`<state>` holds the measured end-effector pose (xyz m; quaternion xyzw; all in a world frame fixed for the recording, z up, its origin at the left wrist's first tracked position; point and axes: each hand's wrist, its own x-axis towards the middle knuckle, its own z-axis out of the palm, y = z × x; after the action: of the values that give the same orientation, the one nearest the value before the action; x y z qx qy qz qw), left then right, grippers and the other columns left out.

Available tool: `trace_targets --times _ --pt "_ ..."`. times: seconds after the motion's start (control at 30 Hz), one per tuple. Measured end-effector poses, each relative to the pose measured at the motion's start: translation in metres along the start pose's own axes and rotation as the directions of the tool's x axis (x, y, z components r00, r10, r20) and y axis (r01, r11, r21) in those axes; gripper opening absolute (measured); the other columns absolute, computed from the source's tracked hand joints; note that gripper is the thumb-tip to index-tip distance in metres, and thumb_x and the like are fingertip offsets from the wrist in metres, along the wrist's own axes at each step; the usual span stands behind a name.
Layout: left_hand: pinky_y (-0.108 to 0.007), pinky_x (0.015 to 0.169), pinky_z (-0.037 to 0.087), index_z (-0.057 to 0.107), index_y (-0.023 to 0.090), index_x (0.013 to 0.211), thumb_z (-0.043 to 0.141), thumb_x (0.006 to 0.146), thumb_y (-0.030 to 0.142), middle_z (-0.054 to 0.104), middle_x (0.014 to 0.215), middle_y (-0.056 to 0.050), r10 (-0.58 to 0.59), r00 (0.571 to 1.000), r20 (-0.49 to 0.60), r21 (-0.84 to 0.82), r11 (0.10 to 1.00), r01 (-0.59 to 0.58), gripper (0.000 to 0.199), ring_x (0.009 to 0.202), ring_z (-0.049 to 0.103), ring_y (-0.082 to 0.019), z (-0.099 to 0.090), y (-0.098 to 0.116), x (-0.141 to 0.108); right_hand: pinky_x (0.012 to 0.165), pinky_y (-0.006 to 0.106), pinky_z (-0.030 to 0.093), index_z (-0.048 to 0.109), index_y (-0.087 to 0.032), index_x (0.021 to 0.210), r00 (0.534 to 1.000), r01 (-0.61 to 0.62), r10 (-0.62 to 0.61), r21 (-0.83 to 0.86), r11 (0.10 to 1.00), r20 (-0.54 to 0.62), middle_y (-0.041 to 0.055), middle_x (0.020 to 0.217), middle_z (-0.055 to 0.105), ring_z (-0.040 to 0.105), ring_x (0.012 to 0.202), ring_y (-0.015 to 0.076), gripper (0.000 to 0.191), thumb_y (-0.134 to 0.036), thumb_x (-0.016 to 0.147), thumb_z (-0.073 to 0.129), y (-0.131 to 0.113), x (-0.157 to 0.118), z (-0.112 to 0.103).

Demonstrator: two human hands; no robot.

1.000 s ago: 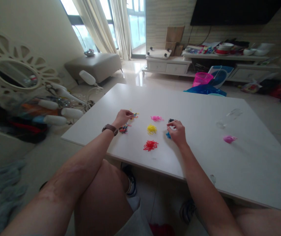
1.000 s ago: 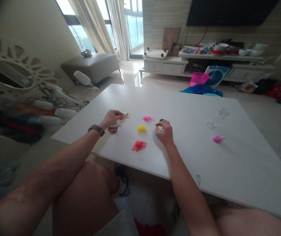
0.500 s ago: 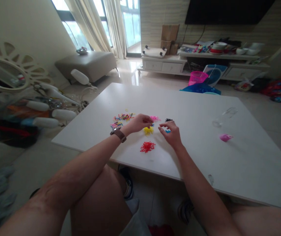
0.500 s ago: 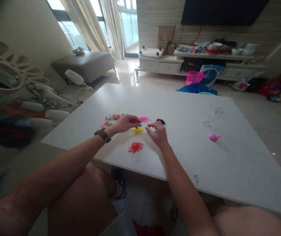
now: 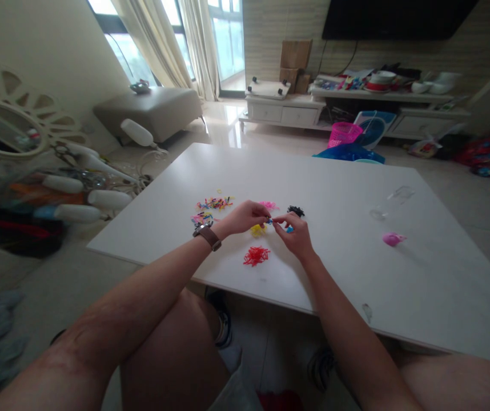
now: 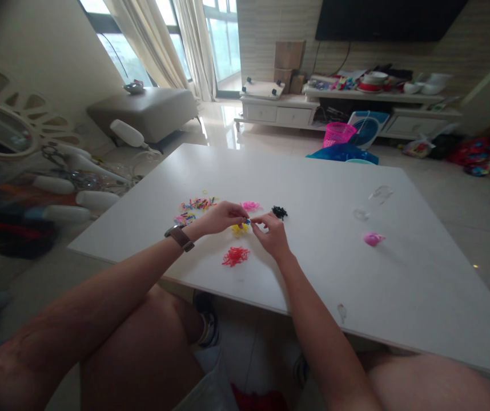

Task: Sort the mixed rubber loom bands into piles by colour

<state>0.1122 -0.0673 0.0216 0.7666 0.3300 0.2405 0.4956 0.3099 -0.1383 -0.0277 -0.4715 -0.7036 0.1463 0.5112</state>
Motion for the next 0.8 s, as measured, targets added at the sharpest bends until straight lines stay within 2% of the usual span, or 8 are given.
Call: trace_targets --times 0.23,0.43,0.8 --pt "-0.023 0.064 0.053 0.076 0.008 0.091 0.069 0.085 0.017 0.078 0.078 -0.01 0.009 1.0 0.028 0.011 1.0 -0.009 0.012 0.07 0.072 -0.016 0.0007 -0.0042 0.0004 0.06 0.029 0.05 0.076 -0.023 0.093 1.0 -0.018 0.017 0.035 0.999 0.011 0.0037 0.081 0.069 0.063 0.076 0.0181 0.009 -0.028 0.087 0.07 -0.0025 -0.0024 0.0011" --pt "-0.022 0.062 0.052 0.075 0.009 0.087 0.071 0.083 0.015 0.077 0.077 -0.009 0.002 0.999 0.045 -0.007 1.0 -0.002 0.009 0.068 0.071 -0.015 0.0011 -0.0064 0.0018 0.059 0.029 0.049 0.074 -0.022 0.089 0.999 0.002 -0.002 0.015 1.0 -0.033 0.0027 0.077 0.067 0.062 0.073 0.0172 0.007 -0.023 0.085 0.068 -0.0019 -0.0007 0.0011" --pt "-0.021 0.058 0.051 0.076 0.009 0.087 0.074 0.081 0.016 0.074 0.071 -0.007 -0.025 0.998 0.058 -0.004 1.0 0.026 0.009 0.064 0.069 -0.015 0.0021 -0.0015 0.0018 0.061 0.03 0.049 0.072 -0.022 0.086 0.999 0.013 -0.014 -0.016 1.0 -0.048 0.0021 0.077 0.067 0.061 0.072 0.0169 0.005 -0.022 0.085 0.068 -0.0008 0.0004 -0.0015"
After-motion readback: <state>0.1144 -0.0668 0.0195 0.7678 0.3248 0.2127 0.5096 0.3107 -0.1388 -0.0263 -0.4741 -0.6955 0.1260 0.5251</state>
